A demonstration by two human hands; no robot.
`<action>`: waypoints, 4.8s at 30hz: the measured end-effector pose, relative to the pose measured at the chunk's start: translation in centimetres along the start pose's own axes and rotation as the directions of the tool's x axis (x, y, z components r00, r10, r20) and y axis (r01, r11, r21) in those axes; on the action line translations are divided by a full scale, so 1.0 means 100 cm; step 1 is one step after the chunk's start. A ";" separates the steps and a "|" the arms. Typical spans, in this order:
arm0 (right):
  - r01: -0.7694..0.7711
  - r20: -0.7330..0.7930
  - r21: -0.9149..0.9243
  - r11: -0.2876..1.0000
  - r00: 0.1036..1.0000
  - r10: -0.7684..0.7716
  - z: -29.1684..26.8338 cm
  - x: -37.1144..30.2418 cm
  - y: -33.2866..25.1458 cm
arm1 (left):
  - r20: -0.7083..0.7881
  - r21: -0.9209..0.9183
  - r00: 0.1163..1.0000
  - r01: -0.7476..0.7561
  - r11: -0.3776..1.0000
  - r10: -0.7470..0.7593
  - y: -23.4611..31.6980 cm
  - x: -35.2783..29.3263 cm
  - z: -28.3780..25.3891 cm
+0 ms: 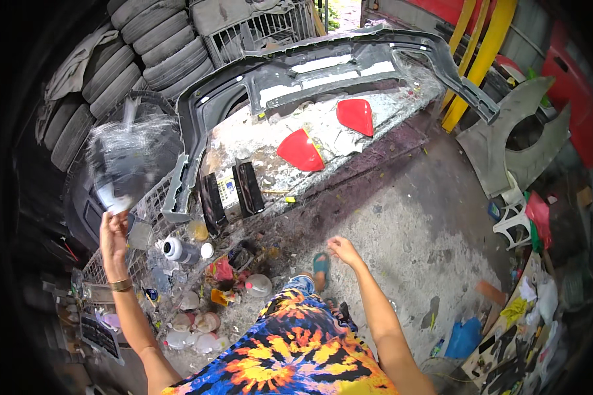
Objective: The recorder is prepping and cleaning car side mirror housings on a workbench.
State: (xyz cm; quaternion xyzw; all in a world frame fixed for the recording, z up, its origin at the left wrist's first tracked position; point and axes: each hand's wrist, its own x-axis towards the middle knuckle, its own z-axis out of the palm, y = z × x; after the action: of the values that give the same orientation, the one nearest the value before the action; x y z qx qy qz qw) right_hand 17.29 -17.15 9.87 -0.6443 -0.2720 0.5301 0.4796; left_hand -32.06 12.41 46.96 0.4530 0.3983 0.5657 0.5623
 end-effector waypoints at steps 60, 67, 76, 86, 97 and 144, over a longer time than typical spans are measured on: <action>-0.046 0.779 -0.027 0.999 0.625 0.050 -0.208 0.330 -0.349 | -0.443 -0.132 0.711 0.550 0.825 -0.546 -0.435 -0.040 0.437; 0.513 0.891 -0.272 0.814 0.455 0.010 -0.193 0.286 -0.370 | -0.203 -0.132 0.949 0.216 0.967 -0.240 -0.392 -0.029 0.426; 0.652 0.948 -0.260 0.713 0.312 0.061 -0.159 0.293 -0.377 | 0.085 0.432 0.961 0.204 0.878 -0.265 -0.373 -0.030 0.416; 0.502 0.887 -0.288 0.815 0.461 0.029 -0.089 0.374 -0.365 | -0.248 0.248 0.909 0.394 0.885 -0.335 -0.414 0.018 0.396; 0.493 0.897 -0.283 0.823 0.440 0.044 -0.079 0.378 -0.355 | -0.173 0.226 0.920 0.384 0.895 -0.352 -0.410 0.024 0.384; 0.629 0.945 -0.227 0.744 0.328 0.011 -0.086 0.309 -0.435 | -0.058 -0.096 0.965 0.251 0.963 -0.257 -0.354 -0.019 0.437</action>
State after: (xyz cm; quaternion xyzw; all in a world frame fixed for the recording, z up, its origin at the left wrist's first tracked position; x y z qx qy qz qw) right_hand 41.21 23.66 36.09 -0.2879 -0.7540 0.5748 0.1347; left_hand 19.54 9.70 24.74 0.3530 0.4475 0.5214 0.6350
